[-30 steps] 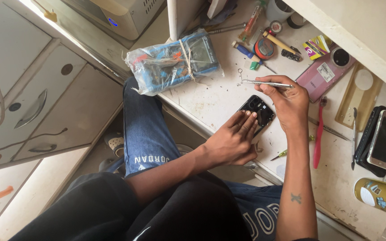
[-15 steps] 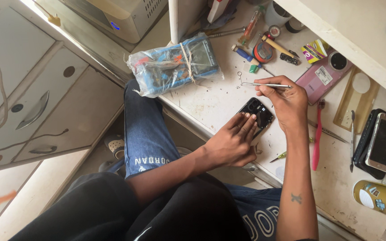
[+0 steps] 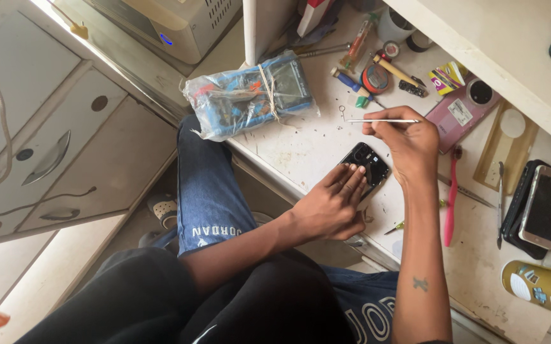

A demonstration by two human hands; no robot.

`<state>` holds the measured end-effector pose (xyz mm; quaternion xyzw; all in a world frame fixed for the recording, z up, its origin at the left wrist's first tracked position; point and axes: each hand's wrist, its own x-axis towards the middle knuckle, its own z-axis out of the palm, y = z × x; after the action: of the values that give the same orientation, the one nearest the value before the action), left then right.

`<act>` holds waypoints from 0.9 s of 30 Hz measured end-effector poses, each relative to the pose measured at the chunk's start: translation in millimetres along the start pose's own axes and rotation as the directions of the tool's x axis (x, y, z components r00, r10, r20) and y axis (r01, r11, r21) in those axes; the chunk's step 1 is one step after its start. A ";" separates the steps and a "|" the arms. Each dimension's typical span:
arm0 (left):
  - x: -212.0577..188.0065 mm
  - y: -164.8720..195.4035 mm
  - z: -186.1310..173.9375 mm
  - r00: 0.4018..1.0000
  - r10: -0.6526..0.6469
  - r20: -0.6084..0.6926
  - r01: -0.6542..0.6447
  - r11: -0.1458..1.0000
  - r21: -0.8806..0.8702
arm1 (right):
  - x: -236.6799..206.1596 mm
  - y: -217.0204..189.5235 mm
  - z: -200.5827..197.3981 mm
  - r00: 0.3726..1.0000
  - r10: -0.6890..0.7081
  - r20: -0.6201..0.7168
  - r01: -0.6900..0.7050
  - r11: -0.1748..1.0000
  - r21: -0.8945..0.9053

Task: The person repairs a disassembled smartphone at a cluttered workbench. They hold the phone frame steady with one hand while using tweezers and a small metal tool to pry, lift, and reposition internal components, at one point lifting the phone to work on it with both hands before setting it back down and continuing to manipulate parts inside the chassis.

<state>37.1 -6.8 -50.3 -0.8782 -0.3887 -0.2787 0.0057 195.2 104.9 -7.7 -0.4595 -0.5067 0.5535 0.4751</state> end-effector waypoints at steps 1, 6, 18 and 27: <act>-0.3 -0.4 -0.7 1.000 0.002 -0.005 -0.002 1.000 -0.017 | -2.9 -2.2 -0.9 1.000 -0.019 -0.003 0.019 1.000 0.016; -1.3 -0.7 -1.7 1.000 0.000 -0.013 -0.001 0.998 -0.055 | -22.7 -14.7 -8.2 0.999 -0.037 -0.032 0.040 0.994 0.097; -1.9 -2.8 2.5 1.000 0.004 0.018 -0.004 0.999 -0.033 | -62.6 -25.5 -6.2 0.980 -0.059 -0.188 0.088 0.985 0.147; -2.5 -4.1 5.3 1.000 0.013 0.015 -0.013 0.999 -0.030 | -86.8 -32.5 -12.7 0.967 -0.016 -0.255 0.045 0.993 0.107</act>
<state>35.5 -4.4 -56.8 -0.8828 -0.3789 -0.2775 -0.0085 220.7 21.6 26.3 -0.4913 -0.4171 0.5103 0.5694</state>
